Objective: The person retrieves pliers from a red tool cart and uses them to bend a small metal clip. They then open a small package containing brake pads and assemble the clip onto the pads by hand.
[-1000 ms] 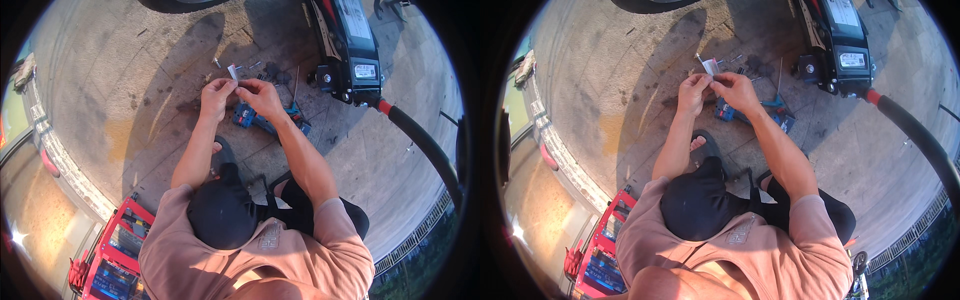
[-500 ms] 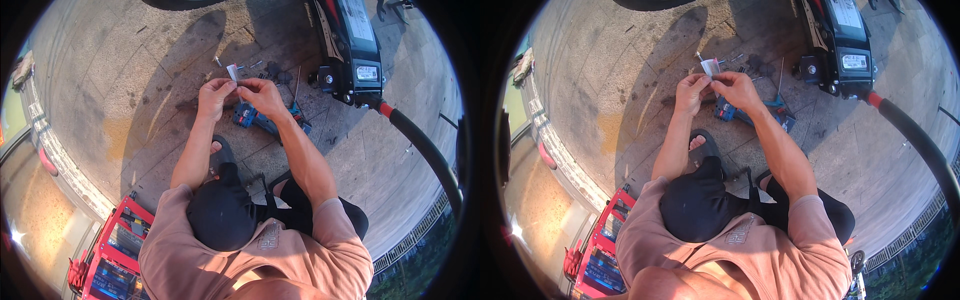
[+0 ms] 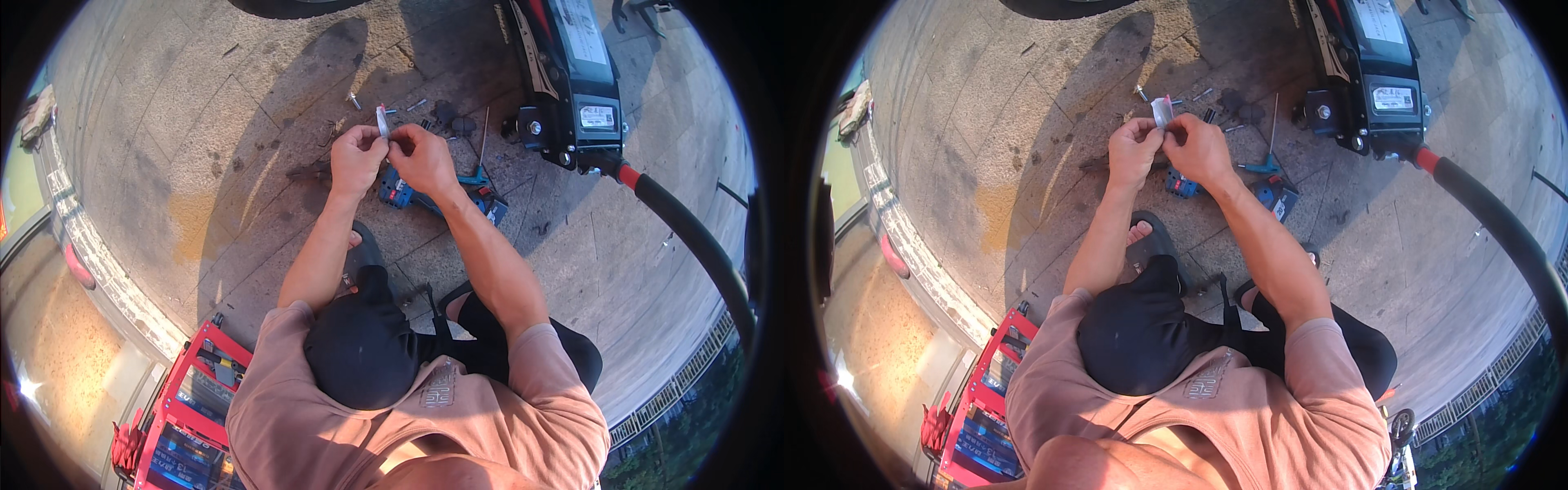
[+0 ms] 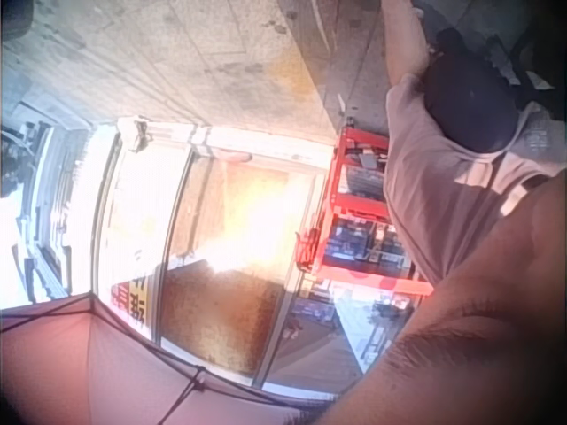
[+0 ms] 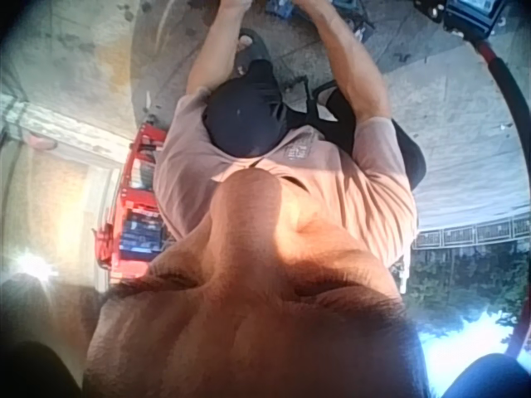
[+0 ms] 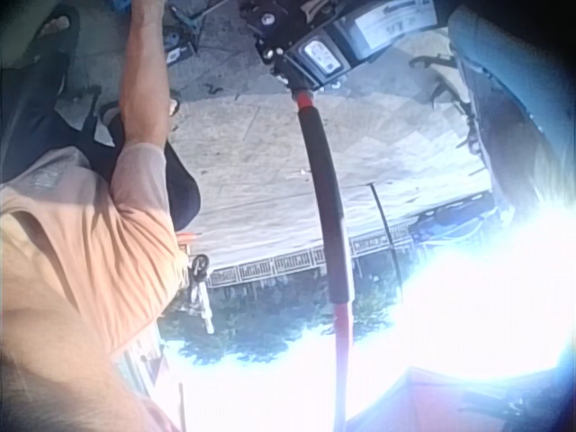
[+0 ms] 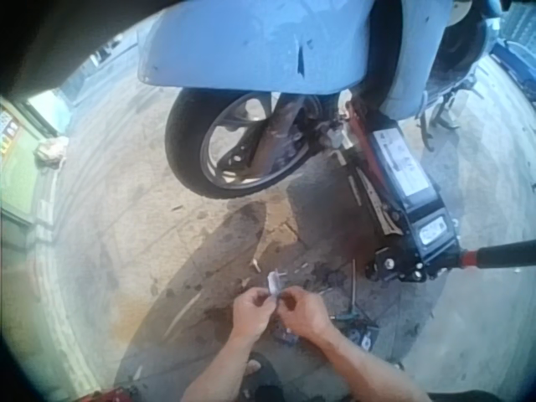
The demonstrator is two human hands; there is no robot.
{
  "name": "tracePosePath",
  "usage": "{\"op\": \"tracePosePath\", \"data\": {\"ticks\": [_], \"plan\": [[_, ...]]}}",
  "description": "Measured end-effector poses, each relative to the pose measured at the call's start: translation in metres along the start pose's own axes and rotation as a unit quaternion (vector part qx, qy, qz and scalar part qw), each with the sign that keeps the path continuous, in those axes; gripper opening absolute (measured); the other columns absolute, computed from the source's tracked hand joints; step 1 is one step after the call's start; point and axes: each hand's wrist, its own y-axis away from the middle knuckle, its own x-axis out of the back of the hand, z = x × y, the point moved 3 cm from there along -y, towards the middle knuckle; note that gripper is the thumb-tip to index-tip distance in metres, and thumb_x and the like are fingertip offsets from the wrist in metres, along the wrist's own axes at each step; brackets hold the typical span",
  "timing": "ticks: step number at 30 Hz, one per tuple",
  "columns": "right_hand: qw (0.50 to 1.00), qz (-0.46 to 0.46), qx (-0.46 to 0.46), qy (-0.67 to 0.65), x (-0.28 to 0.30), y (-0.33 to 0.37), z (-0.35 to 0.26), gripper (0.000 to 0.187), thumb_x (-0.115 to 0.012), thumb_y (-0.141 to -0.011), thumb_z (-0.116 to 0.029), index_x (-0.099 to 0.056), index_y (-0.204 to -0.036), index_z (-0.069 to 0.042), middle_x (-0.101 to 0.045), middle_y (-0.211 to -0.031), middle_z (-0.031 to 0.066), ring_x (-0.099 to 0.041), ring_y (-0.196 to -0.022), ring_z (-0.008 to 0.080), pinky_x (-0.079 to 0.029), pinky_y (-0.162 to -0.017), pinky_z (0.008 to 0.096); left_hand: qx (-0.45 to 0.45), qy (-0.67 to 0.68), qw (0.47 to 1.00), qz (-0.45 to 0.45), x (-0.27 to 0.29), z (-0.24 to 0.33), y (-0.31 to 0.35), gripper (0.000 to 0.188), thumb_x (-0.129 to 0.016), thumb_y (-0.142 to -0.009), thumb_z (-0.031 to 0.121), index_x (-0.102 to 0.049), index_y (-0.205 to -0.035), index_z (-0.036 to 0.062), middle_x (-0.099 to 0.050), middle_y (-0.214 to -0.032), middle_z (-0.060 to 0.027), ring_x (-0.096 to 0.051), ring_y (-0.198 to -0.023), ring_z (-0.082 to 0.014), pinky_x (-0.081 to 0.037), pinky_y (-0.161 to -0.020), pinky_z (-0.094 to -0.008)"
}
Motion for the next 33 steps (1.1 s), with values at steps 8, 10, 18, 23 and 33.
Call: {"op": "tracePosePath", "data": {"ticks": [8,10,18,23,33], "plan": [[0.998,0.001,0.008,0.065,0.003,0.001,-0.002,0.020,-0.065,-0.083,-0.016,-0.070,-0.098,-0.004,-0.071,-0.086,0.0197,-0.071,-0.079,0.0352,-0.056,-0.072,0.0406,-0.001,-0.025,1.000,0.001,-0.012,-0.001,0.005,0.009,-0.064,-0.089,0.004,-0.064,-0.096,-0.0025,-0.068,-0.084,-0.0064,-0.065,-0.071,-0.0113,-0.055,-0.063,-0.0268],[0.992,0.033,0.053,0.110,0.001,0.005,-0.006,0.018,-0.064,-0.083,-0.014,-0.069,-0.097,-0.004,-0.070,-0.085,0.0203,-0.070,-0.079,0.0370,-0.056,-0.071,0.0420,0.011,-0.059,0.998,0.022,-0.015,-0.005,0.005,0.012,-0.061,-0.091,0.009,-0.064,-0.094,-0.0022,-0.066,-0.082,-0.0051,-0.063,-0.069,-0.0109,-0.054,-0.062,-0.0265],[0.996,-0.035,0.084,0.024,0.008,0.000,-0.008,0.019,-0.067,-0.086,-0.011,-0.068,-0.102,-0.001,-0.074,-0.086,0.0127,-0.072,-0.079,0.0230,-0.055,-0.067,0.0336,-0.041,-0.183,0.979,-0.078,-0.008,-0.002,0.004,0.023,-0.050,-0.098,0.019,-0.065,-0.101,0.0017,-0.064,-0.075,-0.0016,-0.060,-0.064,-0.0085,-0.049,-0.058,-0.0262],[0.983,-0.169,-0.071,-0.018,0.028,-0.003,-0.009,0.019,-0.068,-0.088,-0.010,-0.068,-0.103,0.001,-0.073,-0.088,0.0047,-0.068,-0.080,0.0115,-0.055,-0.066,0.0282,-0.075,-0.204,0.968,-0.127,-0.003,0.000,0.009,0.022,-0.049,-0.097,0.016,-0.065,-0.101,0.0014,-0.064,-0.075,-0.0014,-0.058,-0.065,-0.0083,-0.048,-0.060,-0.0261],[0.958,-0.196,-0.075,-0.193,0.027,0.010,0.002,0.020,-0.072,-0.087,-0.017,-0.069,-0.094,0.002,-0.070,-0.077,0.0037,-0.065,-0.070,0.0103,-0.051,-0.061,0.0261,-0.064,-0.201,0.966,-0.148,-0.004,0.002,0.012,0.022,-0.050,-0.095,0.016,-0.066,-0.091,0.0024,-0.061,-0.072,0.0001,-0.056,-0.065,-0.0069,-0.046,-0.059,-0.0257]]}}
